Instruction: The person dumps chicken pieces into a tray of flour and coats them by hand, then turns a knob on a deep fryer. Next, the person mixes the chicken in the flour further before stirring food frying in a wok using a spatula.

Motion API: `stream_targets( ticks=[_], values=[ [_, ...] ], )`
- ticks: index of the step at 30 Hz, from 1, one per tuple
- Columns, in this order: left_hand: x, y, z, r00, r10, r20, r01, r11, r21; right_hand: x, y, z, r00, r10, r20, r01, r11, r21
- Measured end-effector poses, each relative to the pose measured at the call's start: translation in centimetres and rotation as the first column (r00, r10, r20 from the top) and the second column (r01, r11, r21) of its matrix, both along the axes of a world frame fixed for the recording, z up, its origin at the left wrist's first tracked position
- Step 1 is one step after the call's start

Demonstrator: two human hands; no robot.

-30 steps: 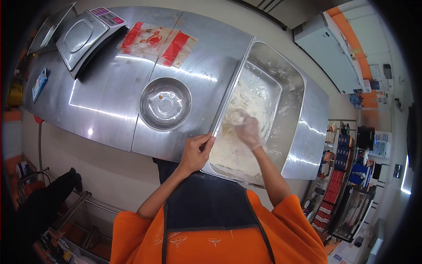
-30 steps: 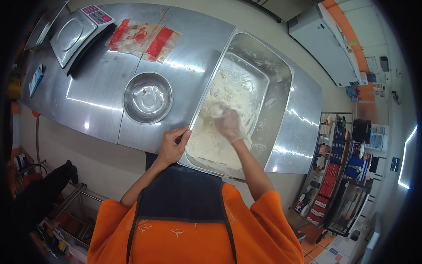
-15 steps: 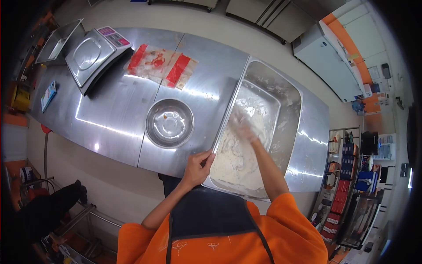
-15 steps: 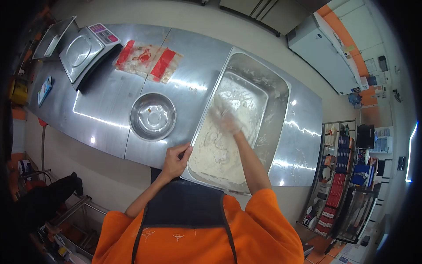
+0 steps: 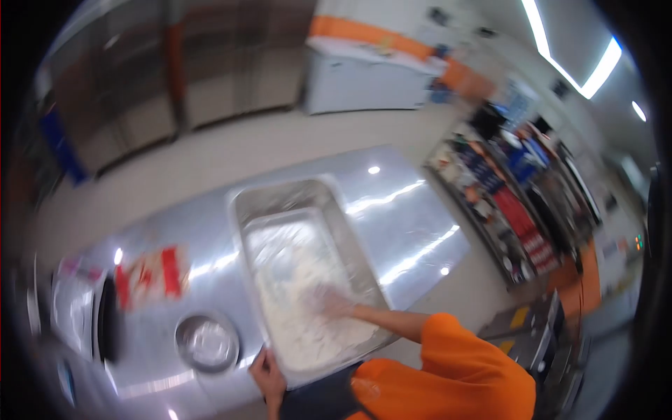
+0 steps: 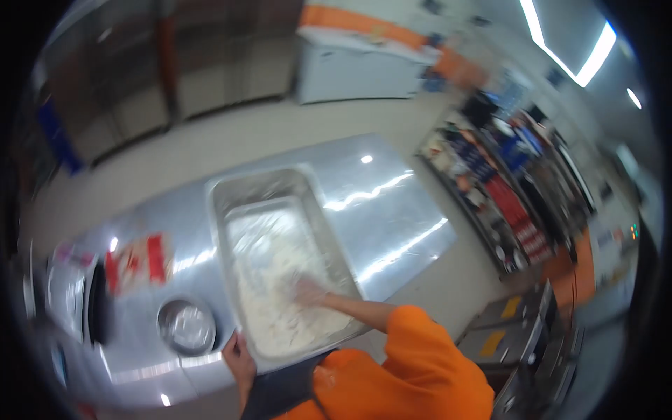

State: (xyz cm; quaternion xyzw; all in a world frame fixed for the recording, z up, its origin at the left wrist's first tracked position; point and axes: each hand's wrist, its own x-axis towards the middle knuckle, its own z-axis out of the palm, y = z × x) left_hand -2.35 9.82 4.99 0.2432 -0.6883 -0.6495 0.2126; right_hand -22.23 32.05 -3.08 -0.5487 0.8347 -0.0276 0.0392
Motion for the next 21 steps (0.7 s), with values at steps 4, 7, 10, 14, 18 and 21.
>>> stream_targets(
  ticks=[4,7,10,14,18,21],
  values=[
    [-0.1,-0.5,0.8,0.991,-0.135,0.003,0.135,0.99,0.044,6.9,-0.6,-4.3,0.879,-0.106,0.464,0.208,0.962,-0.175],
    [0.4,-1.7,2.0,0.932,-0.309,0.19,0.302,0.951,0.065,4.0,1.5,-2.5,0.663,-0.206,0.72,0.359,0.931,-0.064],
    [0.5,-1.6,1.4,0.941,-0.265,0.211,0.275,0.961,-0.017,1.7,4.2,-1.3,0.434,-0.262,0.862,0.366,0.926,0.097],
    [0.2,-0.9,3.2,0.966,-0.233,0.115,0.239,0.97,-0.041,3.1,0.4,-3.6,0.38,-0.17,0.909,0.252,0.965,0.075],
    [0.7,-1.2,-0.3,0.95,-0.222,0.22,0.251,0.962,-0.11,5.2,-6.9,-8.3,0.658,-0.056,0.751,0.195,0.976,-0.099],
    [-1.2,0.3,0.4,0.986,-0.081,-0.146,0.07,0.995,-0.075,5.9,-9.8,-12.5,0.888,-0.023,0.458,0.179,0.937,-0.3]
  ],
)
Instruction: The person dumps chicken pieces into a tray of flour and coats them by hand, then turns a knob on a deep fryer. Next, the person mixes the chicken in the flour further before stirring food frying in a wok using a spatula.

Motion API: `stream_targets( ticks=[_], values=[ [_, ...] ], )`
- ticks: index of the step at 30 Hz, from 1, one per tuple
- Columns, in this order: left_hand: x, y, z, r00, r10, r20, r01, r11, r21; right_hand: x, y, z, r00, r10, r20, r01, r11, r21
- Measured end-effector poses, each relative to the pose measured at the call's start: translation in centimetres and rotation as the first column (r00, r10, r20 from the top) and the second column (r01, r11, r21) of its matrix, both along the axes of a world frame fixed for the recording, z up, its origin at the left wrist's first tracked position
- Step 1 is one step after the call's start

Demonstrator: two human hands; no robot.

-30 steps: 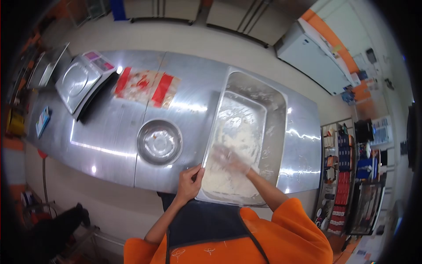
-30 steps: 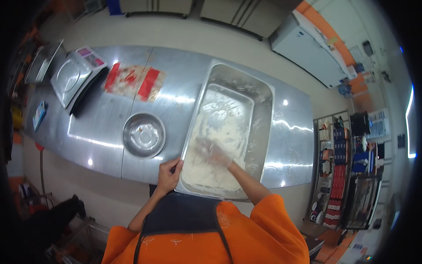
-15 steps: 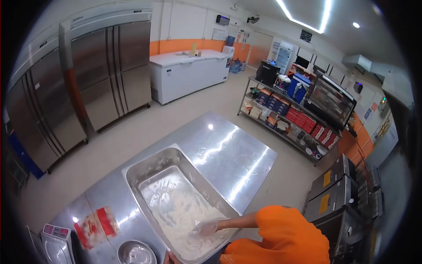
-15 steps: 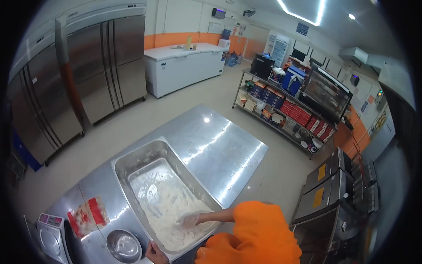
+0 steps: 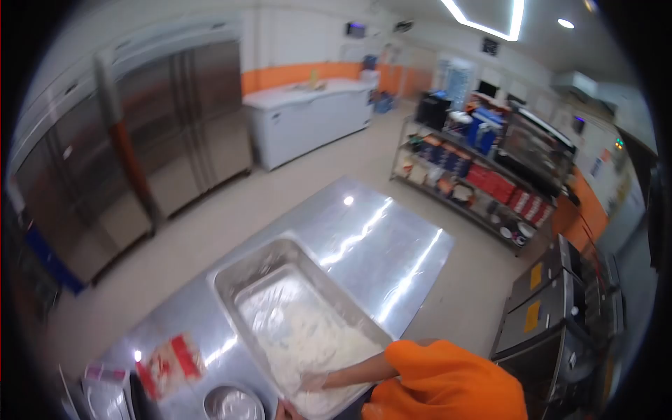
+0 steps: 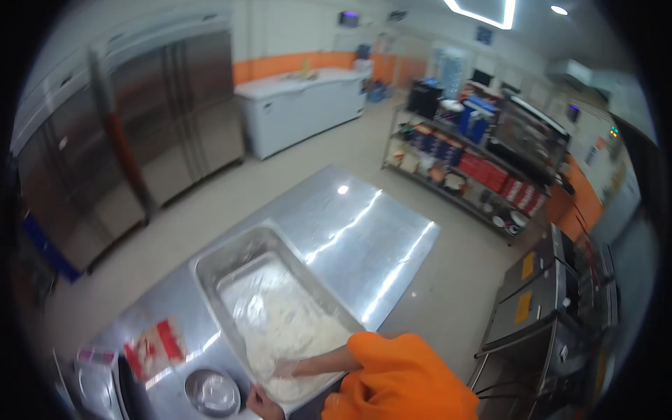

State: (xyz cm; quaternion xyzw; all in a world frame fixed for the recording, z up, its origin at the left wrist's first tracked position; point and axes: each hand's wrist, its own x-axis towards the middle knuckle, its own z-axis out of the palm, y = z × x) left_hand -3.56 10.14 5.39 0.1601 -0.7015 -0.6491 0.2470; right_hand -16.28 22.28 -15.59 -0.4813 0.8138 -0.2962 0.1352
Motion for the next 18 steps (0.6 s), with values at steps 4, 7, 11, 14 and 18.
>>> stream_targets(
  ticks=[4,7,11,14,18],
  values=[
    [0.0,-0.9,-0.2,0.981,-0.064,0.183,0.056,0.997,0.05,0.3,0.5,-1.6,0.946,-0.064,-0.318,-0.033,0.956,-0.291],
    [0.3,0.0,-0.6,0.997,-0.002,0.08,-0.005,0.997,0.077,-1.4,3.7,12.6,0.955,-0.241,0.17,0.241,0.97,0.023],
    [0.4,-0.8,0.6,0.978,-0.033,0.204,0.029,0.999,0.022,-3.8,3.6,22.4,0.84,-0.393,0.374,0.343,0.919,0.196],
    [0.3,-1.2,1.2,0.975,-0.05,0.218,0.035,0.997,0.07,-5.4,4.6,23.1,0.948,-0.237,0.212,0.18,0.95,0.256],
    [0.3,-1.4,1.3,0.978,-0.048,0.205,0.04,0.998,0.045,-4.0,3.3,25.2,0.981,-0.047,-0.188,0.121,0.906,0.406]
  ],
)
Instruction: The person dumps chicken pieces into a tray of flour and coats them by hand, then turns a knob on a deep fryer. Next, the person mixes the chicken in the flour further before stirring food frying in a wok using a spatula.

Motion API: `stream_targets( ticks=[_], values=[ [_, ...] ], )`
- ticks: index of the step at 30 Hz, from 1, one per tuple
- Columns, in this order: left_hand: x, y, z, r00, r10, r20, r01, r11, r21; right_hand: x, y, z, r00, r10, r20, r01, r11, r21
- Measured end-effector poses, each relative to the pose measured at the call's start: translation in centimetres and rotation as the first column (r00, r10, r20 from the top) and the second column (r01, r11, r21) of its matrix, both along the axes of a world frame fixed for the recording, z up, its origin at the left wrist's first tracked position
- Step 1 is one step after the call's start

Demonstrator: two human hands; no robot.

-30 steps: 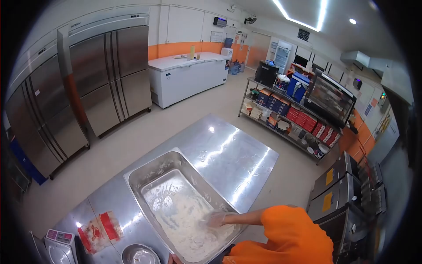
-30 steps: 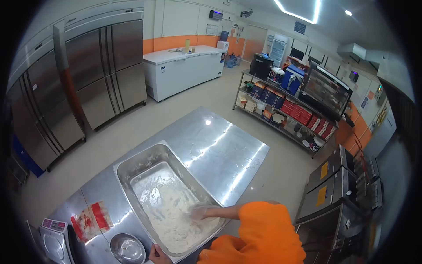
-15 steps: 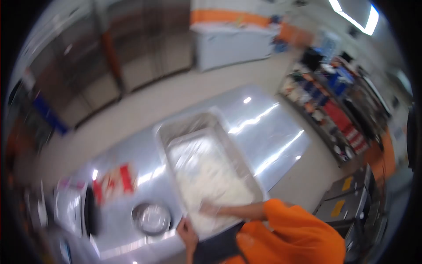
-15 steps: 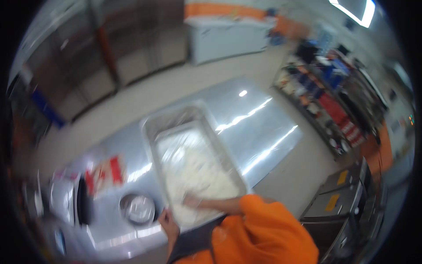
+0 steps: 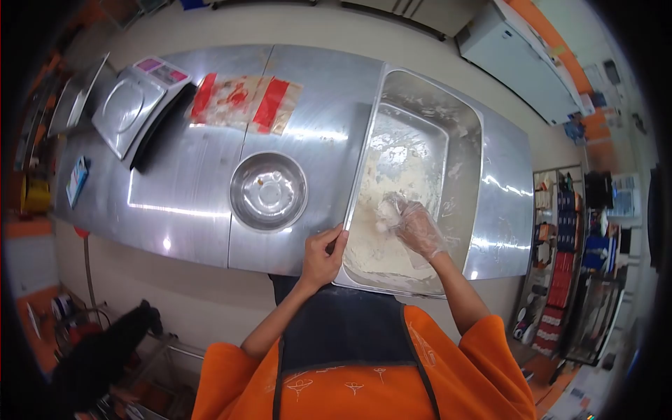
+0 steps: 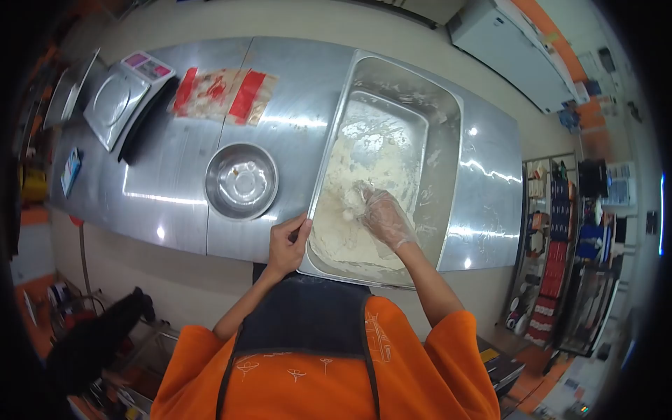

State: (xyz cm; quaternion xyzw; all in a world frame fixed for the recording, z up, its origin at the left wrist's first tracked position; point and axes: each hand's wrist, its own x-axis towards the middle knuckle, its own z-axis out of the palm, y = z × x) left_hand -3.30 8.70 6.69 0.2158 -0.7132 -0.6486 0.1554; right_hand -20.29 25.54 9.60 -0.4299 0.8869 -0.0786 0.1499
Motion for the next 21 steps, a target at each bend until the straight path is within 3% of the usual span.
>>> stream_targets(
  ticks=[1,4,6,10,11,12,14,17,19,21],
  values=[
    [-0.1,0.0,0.0,1.0,0.009,-0.003,-0.009,1.0,0.006,0.2,-0.3,0.4,1.0,0.023,-0.017,-0.021,0.991,0.135],
    [0.0,0.1,-0.3,1.0,0.021,-0.011,-0.021,0.999,0.033,0.3,-0.8,1.3,0.935,-0.12,0.334,0.074,0.986,0.147],
    [0.1,0.0,-0.1,1.0,0.02,-0.012,-0.02,1.0,0.022,0.7,-2.0,5.6,0.759,-0.197,0.62,0.158,0.98,0.118],
    [0.1,-0.3,0.6,1.0,0.007,-0.004,-0.006,1.0,0.022,0.6,-1.5,5.3,0.349,-0.173,0.921,0.466,0.885,-0.01],
    [0.2,-0.2,0.6,1.0,0.015,-0.003,-0.015,0.999,0.033,1.2,-1.2,2.9,0.695,-0.098,0.712,0.262,0.957,-0.124],
    [0.2,-0.2,0.6,1.0,0.018,-0.004,-0.018,0.999,0.04,2.4,-0.8,-0.7,0.919,0.038,0.393,0.026,0.987,-0.156],
    [0.1,-0.2,0.6,1.0,0.019,-0.012,-0.019,0.999,0.039,4.9,-1.5,-3.5,0.983,0.182,-0.015,-0.183,0.977,-0.106],
    [0.1,0.0,0.4,0.999,0.028,-0.018,-0.027,0.999,0.039,6.5,-1.9,-6.8,0.98,0.17,-0.108,-0.18,0.979,-0.092],
    [0.0,0.1,0.2,0.999,0.038,-0.027,-0.036,0.997,0.067,3.7,-0.2,-12.0,0.954,0.249,-0.169,-0.255,0.967,-0.014],
    [0.1,0.3,0.1,0.999,0.033,-0.031,-0.031,0.998,0.054,1.2,-0.9,-11.4,0.977,0.121,0.177,-0.143,0.983,0.118]
  ],
)
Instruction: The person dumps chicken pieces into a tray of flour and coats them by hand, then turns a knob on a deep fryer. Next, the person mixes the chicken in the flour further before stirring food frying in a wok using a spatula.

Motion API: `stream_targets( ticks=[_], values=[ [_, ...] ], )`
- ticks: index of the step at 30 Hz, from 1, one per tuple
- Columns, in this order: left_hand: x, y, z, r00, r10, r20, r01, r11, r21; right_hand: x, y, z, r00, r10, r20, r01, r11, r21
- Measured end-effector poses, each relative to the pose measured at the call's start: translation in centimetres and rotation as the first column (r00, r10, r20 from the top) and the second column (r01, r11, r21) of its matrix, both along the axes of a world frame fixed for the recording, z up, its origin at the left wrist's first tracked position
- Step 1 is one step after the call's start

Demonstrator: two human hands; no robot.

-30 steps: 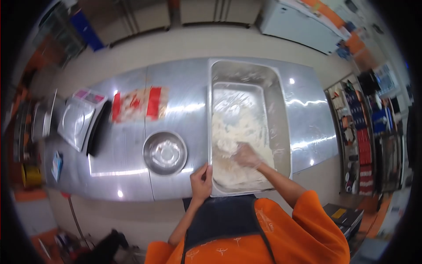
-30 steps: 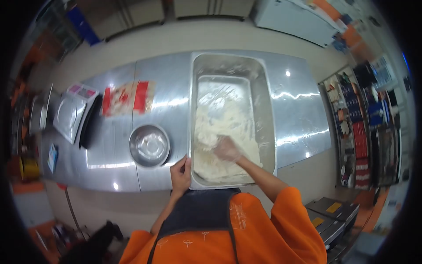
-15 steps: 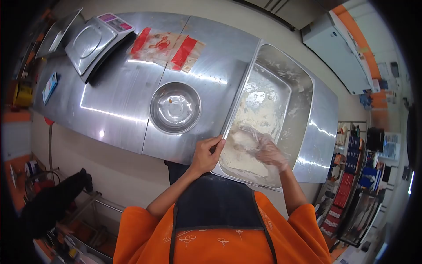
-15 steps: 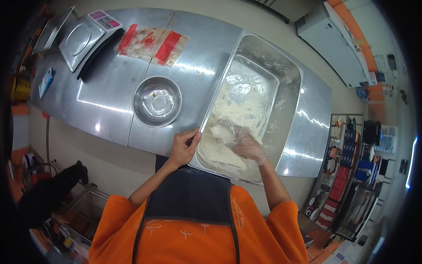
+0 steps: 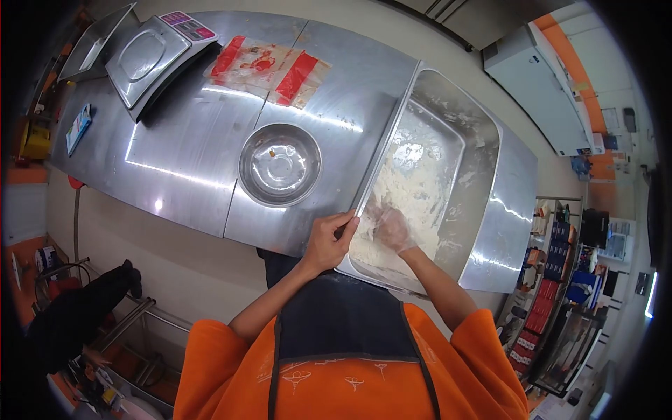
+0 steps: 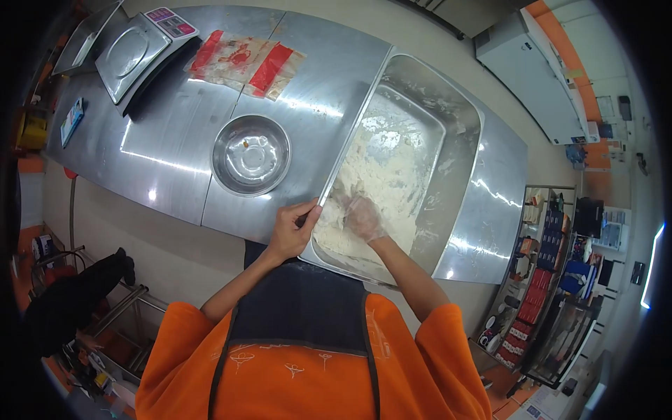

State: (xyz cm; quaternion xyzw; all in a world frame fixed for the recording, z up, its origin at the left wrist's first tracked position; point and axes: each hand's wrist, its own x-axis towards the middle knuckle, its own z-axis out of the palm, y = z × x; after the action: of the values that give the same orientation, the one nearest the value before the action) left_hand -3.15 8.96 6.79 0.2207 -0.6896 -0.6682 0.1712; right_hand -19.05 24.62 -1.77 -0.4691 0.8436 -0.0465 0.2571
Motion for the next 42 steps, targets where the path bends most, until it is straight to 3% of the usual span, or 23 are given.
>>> stream_targets(
  ticks=[1,4,7,10,13,16,18,20,22,25,28,31,34,37,40,42],
  values=[
    [-0.1,-0.2,0.0,1.0,0.004,-0.007,-0.004,1.0,-0.009,-1.0,-0.5,0.5,0.986,-0.067,0.15,0.052,0.994,0.099],
    [0.0,-0.4,0.0,0.999,-0.02,-0.044,0.017,0.998,-0.067,-0.6,-2.8,7.9,0.936,-0.35,0.034,0.346,0.935,0.082],
    [-0.1,-0.5,0.2,1.0,-0.016,-0.026,0.015,0.998,-0.054,-2.3,-0.6,8.7,0.95,-0.243,0.196,0.297,0.897,-0.326],
    [-0.1,-0.4,0.4,1.0,-0.01,-0.008,0.01,1.0,-0.015,-2.0,-2.7,15.4,0.674,-0.276,0.686,0.526,0.831,-0.182],
    [-0.2,-0.3,0.3,1.0,0.005,-0.027,-0.005,1.0,-0.006,-5.1,-4.5,15.2,0.949,-0.219,0.226,0.251,0.959,-0.127],
    [0.1,-0.3,0.4,1.0,-0.018,-0.001,0.018,1.0,0.012,-6.8,-4.1,7.4,0.935,-0.078,0.347,0.17,0.955,-0.242],
    [-0.1,-0.4,0.2,0.999,-0.019,-0.026,0.019,0.999,-0.027,-8.0,-1.8,0.4,0.961,0.057,0.272,-0.043,0.998,-0.055],
    [0.0,-0.5,0.2,0.999,-0.003,-0.033,0.002,0.999,-0.04,-6.3,-1.0,-0.5,0.975,0.212,0.074,-0.206,0.975,-0.079],
    [-0.1,-0.5,0.4,0.999,-0.006,-0.035,0.005,1.0,-0.03,-1.2,-1.1,2.8,0.923,0.256,-0.287,-0.34,0.893,-0.296],
    [-0.2,-0.5,0.3,1.0,-0.016,-0.005,0.016,1.0,0.019,3.5,-1.1,3.7,0.868,0.088,-0.489,-0.286,0.894,-0.346],
    [-0.1,-0.6,0.5,1.0,-0.011,0.002,0.011,1.0,-0.011,2.8,1.2,1.6,0.996,0.09,-0.011,-0.09,0.961,-0.262],
    [-0.2,-0.5,0.4,1.0,-0.007,-0.023,0.007,1.0,0.006,1.6,-0.3,6.0,0.995,-0.096,0.014,0.097,0.991,-0.095],
    [-0.1,-0.7,0.7,1.0,-0.028,-0.001,0.028,1.0,-0.008,-0.6,0.4,8.7,0.962,-0.271,0.029,0.267,0.916,-0.3],
    [-0.1,-0.9,0.9,0.997,-0.063,0.047,0.064,0.998,-0.024,-3.5,3.7,7.7,0.977,-0.12,-0.174,0.034,0.903,-0.429],
    [-0.1,-0.7,0.6,0.999,-0.038,0.005,0.038,0.999,0.01,-3.7,3.5,10.3,0.973,-0.23,-0.035,0.215,0.948,-0.235],
    [-0.1,-0.7,0.6,0.999,-0.036,0.003,0.036,0.999,0.0,-4.1,4.3,9.4,0.976,-0.141,-0.167,0.087,0.951,-0.295]
  ],
)
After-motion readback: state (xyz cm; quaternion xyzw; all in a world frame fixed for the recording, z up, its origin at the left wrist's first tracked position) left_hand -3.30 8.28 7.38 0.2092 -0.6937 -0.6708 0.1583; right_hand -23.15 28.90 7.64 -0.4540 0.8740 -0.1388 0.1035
